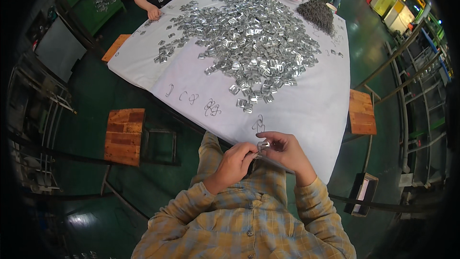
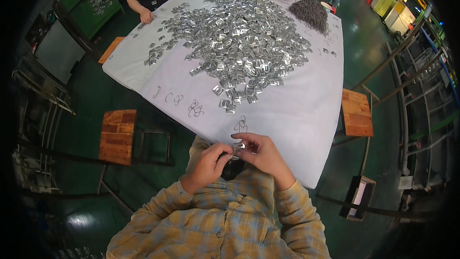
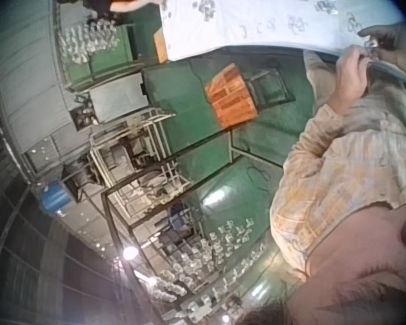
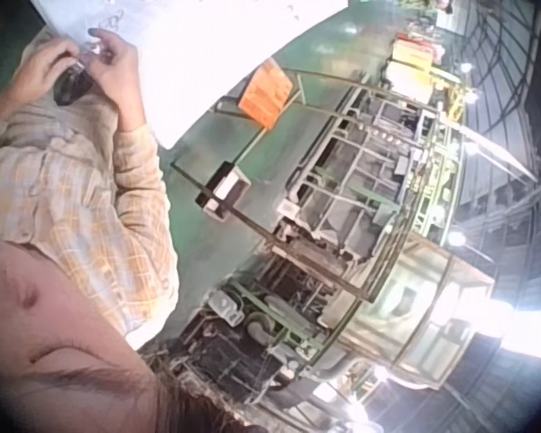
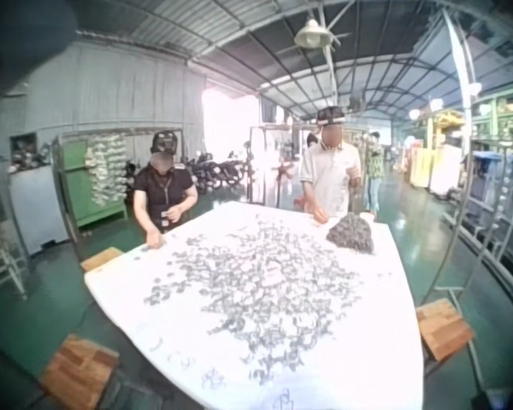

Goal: The person hangs small metal pieces onto a vertical metal wire hanger by hand, then picks up more metal pieces from a pile on a table while sitting on a stool.

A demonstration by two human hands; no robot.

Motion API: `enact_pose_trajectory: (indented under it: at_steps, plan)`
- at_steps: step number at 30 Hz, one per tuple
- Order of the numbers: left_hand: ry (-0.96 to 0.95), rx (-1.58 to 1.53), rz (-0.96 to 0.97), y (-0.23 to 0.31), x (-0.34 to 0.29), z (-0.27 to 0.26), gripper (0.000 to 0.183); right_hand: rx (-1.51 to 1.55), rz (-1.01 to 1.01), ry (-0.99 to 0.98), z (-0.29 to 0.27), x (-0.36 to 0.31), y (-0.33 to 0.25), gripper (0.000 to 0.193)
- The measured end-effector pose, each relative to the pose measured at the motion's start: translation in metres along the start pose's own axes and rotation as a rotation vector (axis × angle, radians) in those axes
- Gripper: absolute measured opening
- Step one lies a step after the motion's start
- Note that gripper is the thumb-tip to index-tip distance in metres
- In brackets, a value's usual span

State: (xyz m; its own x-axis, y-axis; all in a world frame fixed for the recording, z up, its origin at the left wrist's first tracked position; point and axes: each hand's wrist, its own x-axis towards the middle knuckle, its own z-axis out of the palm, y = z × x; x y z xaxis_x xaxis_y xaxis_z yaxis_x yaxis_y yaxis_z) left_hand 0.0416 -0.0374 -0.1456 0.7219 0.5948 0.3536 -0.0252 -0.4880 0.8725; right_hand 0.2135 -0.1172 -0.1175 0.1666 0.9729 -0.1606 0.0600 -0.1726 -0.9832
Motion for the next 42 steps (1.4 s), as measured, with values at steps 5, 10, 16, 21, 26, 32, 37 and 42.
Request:
enact_pose_trajectory:
  at_steps: [5,10,16,21,26,32,37,42]
  plan:
    - [-0.02,0.059,0.011,-0.004,-0.005,0.0,0.012,-0.179,-0.135,0.081,0.008,-0.011,-0.013,0.044]
    - [-0.162,-0.102,-0.069,-0.015,0.001,0.0,0.004,-0.201,-0.113,0.239,0.012,-0.025,-0.008,0.041]
    - [0.014,0.537,0.037,-0.067,0.045,0.018,0.008,-0.197,-0.088,0.38,0.02,-0.036,0.004,0.026]
    - [-0.154,0.896,0.045,-0.073,0.068,0.041,0.009,-0.212,-0.131,0.38,0.027,-0.04,-0.002,0.023]
    - [-0.216,0.941,0.035,-0.077,0.078,0.043,0.008,-0.234,-0.177,0.357,0.029,-0.041,0.004,0.025]
    - [-0.093,0.213,-0.265,-0.067,0.072,0.001,0.005,-0.193,-0.181,0.436,0.035,-0.038,0.008,0.034]
    - [-0.224,-0.275,-0.245,-0.006,0.042,-0.028,0.006,-0.231,-0.189,0.445,0.039,-0.033,0.004,0.037]
    - [-0.237,-0.179,-0.06,0.013,0.025,-0.03,0.008,-0.237,-0.199,0.4,0.044,-0.03,-0.001,0.037]
